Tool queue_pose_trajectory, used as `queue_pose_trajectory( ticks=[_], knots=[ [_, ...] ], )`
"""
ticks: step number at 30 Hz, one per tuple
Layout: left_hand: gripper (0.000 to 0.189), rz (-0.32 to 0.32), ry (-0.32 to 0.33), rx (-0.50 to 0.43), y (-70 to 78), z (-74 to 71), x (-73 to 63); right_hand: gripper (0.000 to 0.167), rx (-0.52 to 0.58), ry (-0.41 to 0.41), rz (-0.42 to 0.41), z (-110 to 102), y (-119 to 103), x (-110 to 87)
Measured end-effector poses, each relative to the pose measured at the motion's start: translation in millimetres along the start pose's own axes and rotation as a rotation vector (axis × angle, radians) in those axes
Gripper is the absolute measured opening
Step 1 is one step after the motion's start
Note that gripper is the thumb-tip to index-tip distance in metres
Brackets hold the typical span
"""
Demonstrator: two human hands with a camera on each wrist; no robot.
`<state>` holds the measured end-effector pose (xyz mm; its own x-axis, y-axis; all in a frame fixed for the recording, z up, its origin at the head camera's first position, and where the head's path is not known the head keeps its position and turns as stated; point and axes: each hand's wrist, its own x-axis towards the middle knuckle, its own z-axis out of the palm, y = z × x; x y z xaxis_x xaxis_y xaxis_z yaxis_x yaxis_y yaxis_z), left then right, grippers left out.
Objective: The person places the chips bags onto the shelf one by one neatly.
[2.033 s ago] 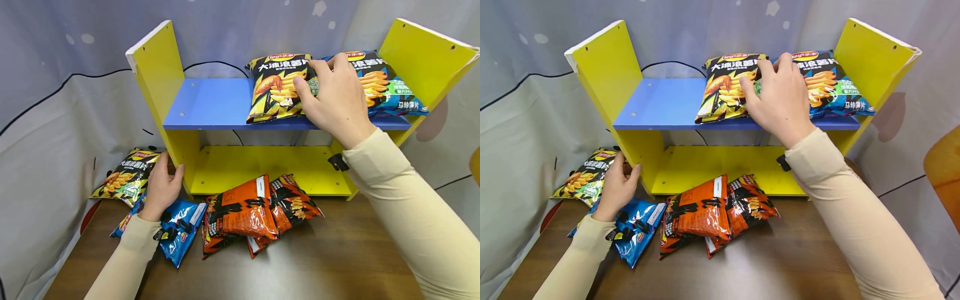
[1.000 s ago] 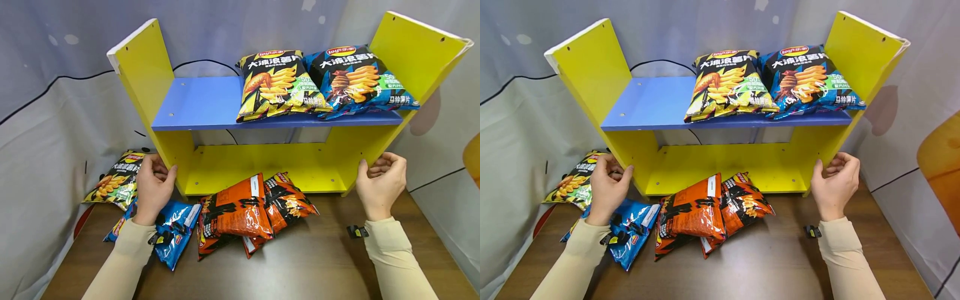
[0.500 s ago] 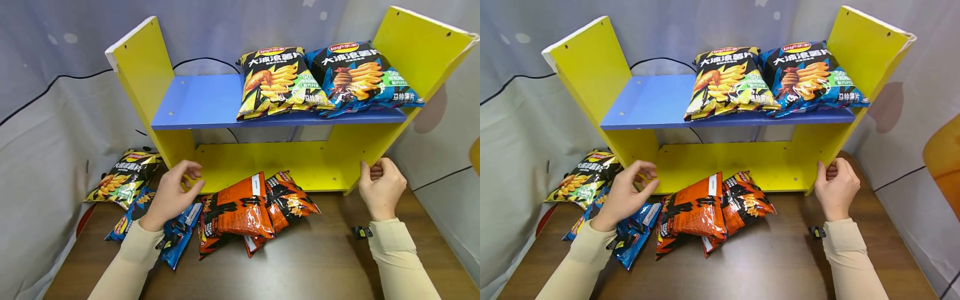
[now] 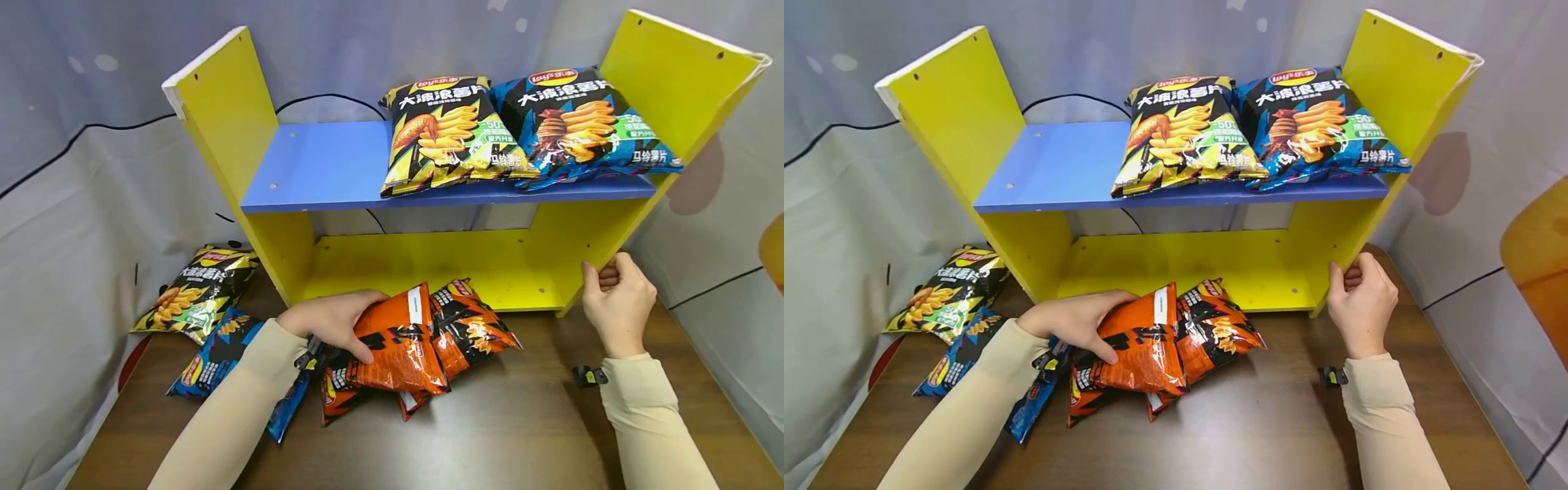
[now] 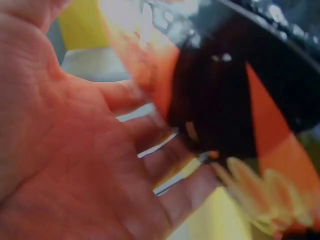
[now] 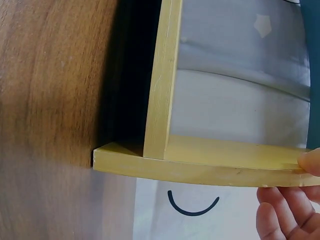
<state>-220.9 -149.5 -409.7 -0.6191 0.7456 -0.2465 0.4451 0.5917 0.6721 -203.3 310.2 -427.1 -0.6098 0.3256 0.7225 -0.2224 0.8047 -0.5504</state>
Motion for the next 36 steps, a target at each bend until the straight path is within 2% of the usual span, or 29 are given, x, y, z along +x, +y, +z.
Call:
queue_pose_trajectory(
  ticks=[6, 12, 14, 17, 21, 24, 29, 32, 36],
  knots=[
    [0.097, -0.010, -0.025, 0.041, 10.5, 17.3, 17.6, 0.022, -0.001, 0.005, -0.004, 0.0, 1.0, 1.4],
    [0.098, -0.060, -0.037, 0.077, 21.0, 35.5, 23.3, 0.022, -0.009, -0.006, 0.000, 0.2, 1.4, 1.9],
    [0.096, -0.043, -0.037, 0.102, 24.2, 39.6, 23.8, 0.022, -0.011, -0.011, 0.002, 0.5, 1.5, 1.7],
    [0.093, 0.014, -0.024, 0.188, 30.8, 42.2, 22.9, 0.022, -0.013, -0.013, 0.004, 1.0, 1.8, 1.7],
    [0.083, 0.090, 0.015, 0.282, 45.4, 37.7, 14.3, 0.022, -0.012, -0.015, 0.005, 1.5, 1.7, 2.2],
    [0.073, 0.155, 0.100, 0.319, 59.0, 29.8, 1.2, 0.022, -0.012, -0.015, 0.006, 1.5, 1.2, 2.2],
    [0.062, 0.311, 0.366, 0.400, 71.1, 24.7, -22.5, 0.023, -0.010, -0.014, 0.005, 1.5, 0.4, 1.7],
    [0.054, 0.449, 0.502, 0.414, 66.1, 34.3, -31.3, 0.023, -0.007, -0.012, 0.005, 1.7, 0.3, 1.3],
    [0.045, 0.627, 0.603, 0.414, 47.6, 56.8, -36.0, 0.023, -0.002, -0.005, -0.001, 1.4, 0.2, 1.4]
  ],
)
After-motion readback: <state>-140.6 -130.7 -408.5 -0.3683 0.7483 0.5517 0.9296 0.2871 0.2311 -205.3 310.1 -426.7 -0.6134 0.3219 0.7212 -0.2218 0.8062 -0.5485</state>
